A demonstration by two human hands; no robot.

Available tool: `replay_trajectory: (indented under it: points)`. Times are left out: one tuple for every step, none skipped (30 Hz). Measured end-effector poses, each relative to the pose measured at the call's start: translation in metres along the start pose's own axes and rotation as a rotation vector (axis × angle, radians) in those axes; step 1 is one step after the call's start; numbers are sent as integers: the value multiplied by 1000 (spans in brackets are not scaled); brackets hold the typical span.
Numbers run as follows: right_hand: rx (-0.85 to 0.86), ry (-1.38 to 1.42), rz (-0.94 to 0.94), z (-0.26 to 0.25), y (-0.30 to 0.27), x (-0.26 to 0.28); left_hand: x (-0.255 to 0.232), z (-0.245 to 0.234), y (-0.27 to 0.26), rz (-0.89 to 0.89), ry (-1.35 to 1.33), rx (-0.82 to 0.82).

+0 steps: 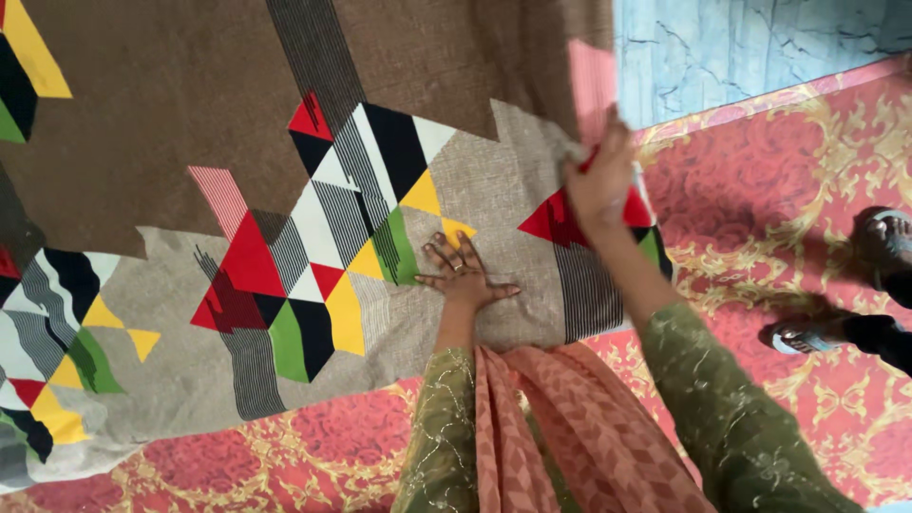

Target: The person spreads a patterned bedspread over a bed, smoothing the fabric with their hands and tucking the edges under the mattress.

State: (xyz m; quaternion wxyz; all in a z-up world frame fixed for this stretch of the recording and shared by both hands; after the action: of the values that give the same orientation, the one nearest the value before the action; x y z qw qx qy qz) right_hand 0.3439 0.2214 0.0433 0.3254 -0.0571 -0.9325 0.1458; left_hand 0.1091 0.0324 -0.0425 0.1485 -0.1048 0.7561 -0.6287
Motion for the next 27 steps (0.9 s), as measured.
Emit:
replay_trajectory:
  points:
    - [-39, -68, -103, 2, -12, 23, 0, 2, 1, 2, 5, -4]
    - [-45, -67, -101, 5, -19, 35, -2, 1, 0, 18, -11, -47]
    - [-24, -125, -124, 12, -24, 49, -1, 1, -1, 30, -29, -87]
    - [-2, -182, -147, 17, -29, 57, 0, 3, -2, 30, -26, -87]
    - [-15, -179, -149, 16, -29, 59, 1, 3, 1, 22, -43, -11]
    - [-40, -178, -187, 16, -29, 60, 0, 3, 4, 12, -61, 65]
    - [-63, -179, -214, 17, -27, 56, -3, -6, 4, 16, -47, 63]
    - [-75, -177, -205, 19, -14, 44, -14, -30, -1, 112, -54, -110]
    - [-13, -52, -120, 24, -3, 18, -24, -38, -17, 201, -72, -260]
    - [44, 75, -33, 31, 8, -6, -37, -59, -32, 325, -190, -452]
    - [88, 501, -40, 36, 18, -26, -51, -86, -45, 435, -312, -639]
    - [121, 929, -40, 40, 26, -43, -72, -106, -56, 530, -356, -738]
    - [116, 933, -27, 37, 32, -50, -96, -132, -66, 640, -391, -851]
    - [147, 952, 88, 38, 34, -61, -112, -144, -60, 594, -463, -743]
    - [175, 971, 188, 39, 39, -68, -129, -160, -51, 553, -531, -647]
    - [167, 975, 186, 34, 42, -68, -146, -176, -49, 558, -523, -647]
    - [183, 966, 248, 36, 42, -71, -157, -192, -51, 605, -548, -728]
    - [200, 957, 309, 40, 44, -74, -161, -203, -55, 655, -572, -808]
    - [199, 966, 318, 43, 44, -76, -161, -205, -52, 650, -563, -801]
    - [217, 887, 329, 45, 45, -78, -158, -206, -46, 666, -637, -750]
    - [233, 807, 340, 48, 47, -81, -157, -205, -40, 682, -713, -698]
    - [233, 814, 348, 52, 47, -85, -157, -202, -39, 677, -706, -692]
    - [192, 748, 196, 45, 53, -78, -157, -199, -45, 724, -705, -768]
    - [152, 679, 46, 38, 56, -70, -158, -195, -52, 774, -702, -843]
    - [146, 679, 48, 37, 53, -70, -164, -188, -50, 779, -699, -840]
    - [44, 571, 45, 30, 43, -67, -164, -173, -35, 778, -979, -672]
    - [-53, 461, 43, 21, 35, -64, -167, -156, -19, 763, -1249, -484]
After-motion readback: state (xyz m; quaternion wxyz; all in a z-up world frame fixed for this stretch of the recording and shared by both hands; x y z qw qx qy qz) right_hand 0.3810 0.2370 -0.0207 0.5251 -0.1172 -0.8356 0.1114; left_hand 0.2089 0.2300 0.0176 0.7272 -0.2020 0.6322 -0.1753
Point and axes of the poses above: each hand's wrist, its own y-axis towards the middle knuckle, its own z-axis out of the palm, x = y × z, the point moved 8 cm from there along y, towards the middle knuckle, and after that the axes turned 15 degrees about x, right-handed, at the moved point
